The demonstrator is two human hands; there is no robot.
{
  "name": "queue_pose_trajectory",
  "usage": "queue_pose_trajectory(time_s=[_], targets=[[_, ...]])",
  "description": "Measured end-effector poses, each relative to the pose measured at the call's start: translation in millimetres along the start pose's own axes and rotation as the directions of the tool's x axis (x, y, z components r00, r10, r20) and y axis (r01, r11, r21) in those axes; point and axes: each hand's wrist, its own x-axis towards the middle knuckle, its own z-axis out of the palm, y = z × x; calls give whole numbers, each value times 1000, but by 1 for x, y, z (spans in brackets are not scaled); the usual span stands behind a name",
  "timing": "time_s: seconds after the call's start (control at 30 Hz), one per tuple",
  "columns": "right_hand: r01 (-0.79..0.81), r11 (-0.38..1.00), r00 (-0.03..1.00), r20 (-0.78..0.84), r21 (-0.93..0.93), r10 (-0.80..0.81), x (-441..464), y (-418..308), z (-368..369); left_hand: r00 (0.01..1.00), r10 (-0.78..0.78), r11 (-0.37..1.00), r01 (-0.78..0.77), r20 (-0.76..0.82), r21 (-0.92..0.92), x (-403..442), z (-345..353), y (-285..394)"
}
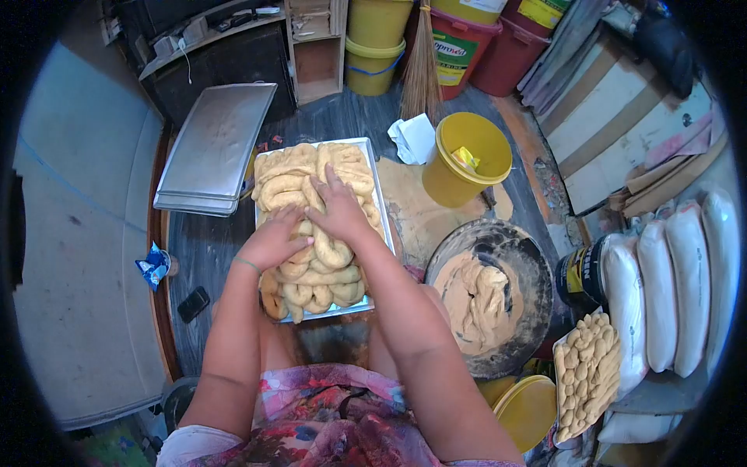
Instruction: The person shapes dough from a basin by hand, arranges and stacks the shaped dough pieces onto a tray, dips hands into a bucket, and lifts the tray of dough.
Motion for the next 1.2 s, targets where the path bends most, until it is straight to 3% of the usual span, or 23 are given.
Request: queue_pose_trajectory(time_s=[1.2], targets=[[-15,999,999,-34,30,16,0,1,2,1000,-16,1000,16,15,-6,2,1,1]])
